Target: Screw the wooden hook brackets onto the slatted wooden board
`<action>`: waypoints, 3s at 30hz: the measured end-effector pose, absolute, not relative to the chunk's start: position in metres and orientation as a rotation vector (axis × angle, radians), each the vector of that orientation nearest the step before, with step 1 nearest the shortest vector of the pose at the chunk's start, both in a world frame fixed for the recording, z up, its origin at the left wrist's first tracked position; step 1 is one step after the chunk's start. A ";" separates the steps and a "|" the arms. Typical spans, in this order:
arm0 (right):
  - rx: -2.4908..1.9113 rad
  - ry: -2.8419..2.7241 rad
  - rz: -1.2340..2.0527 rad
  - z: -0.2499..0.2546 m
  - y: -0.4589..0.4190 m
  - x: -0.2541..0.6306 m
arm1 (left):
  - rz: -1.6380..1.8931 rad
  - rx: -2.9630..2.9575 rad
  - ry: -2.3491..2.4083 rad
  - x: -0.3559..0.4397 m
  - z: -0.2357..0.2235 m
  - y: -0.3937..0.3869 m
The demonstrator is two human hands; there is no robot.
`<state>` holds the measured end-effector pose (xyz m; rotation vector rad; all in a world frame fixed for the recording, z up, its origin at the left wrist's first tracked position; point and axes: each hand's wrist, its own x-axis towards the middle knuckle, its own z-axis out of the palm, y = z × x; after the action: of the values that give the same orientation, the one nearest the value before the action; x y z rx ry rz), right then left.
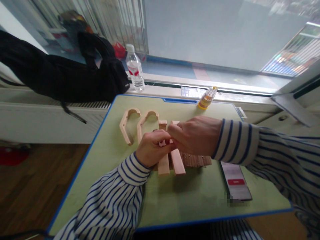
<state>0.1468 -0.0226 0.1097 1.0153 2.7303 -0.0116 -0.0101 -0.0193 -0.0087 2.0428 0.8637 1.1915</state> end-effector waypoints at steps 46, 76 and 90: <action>0.949 2.821 -0.015 0.110 -0.022 0.152 | 1.171 1.996 0.878 -0.010 -0.005 -0.019; 1.616 2.747 0.179 0.085 -0.043 0.140 | 1.017 2.028 0.773 -0.011 0.000 -0.014; 1.328 2.733 -0.067 0.119 -0.036 0.151 | 1.218 1.993 0.836 -0.012 0.000 -0.017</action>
<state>0.1510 -0.0357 0.1193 1.3279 2.7332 -0.0666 -0.0118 -0.0172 0.0004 1.9931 0.8363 1.2180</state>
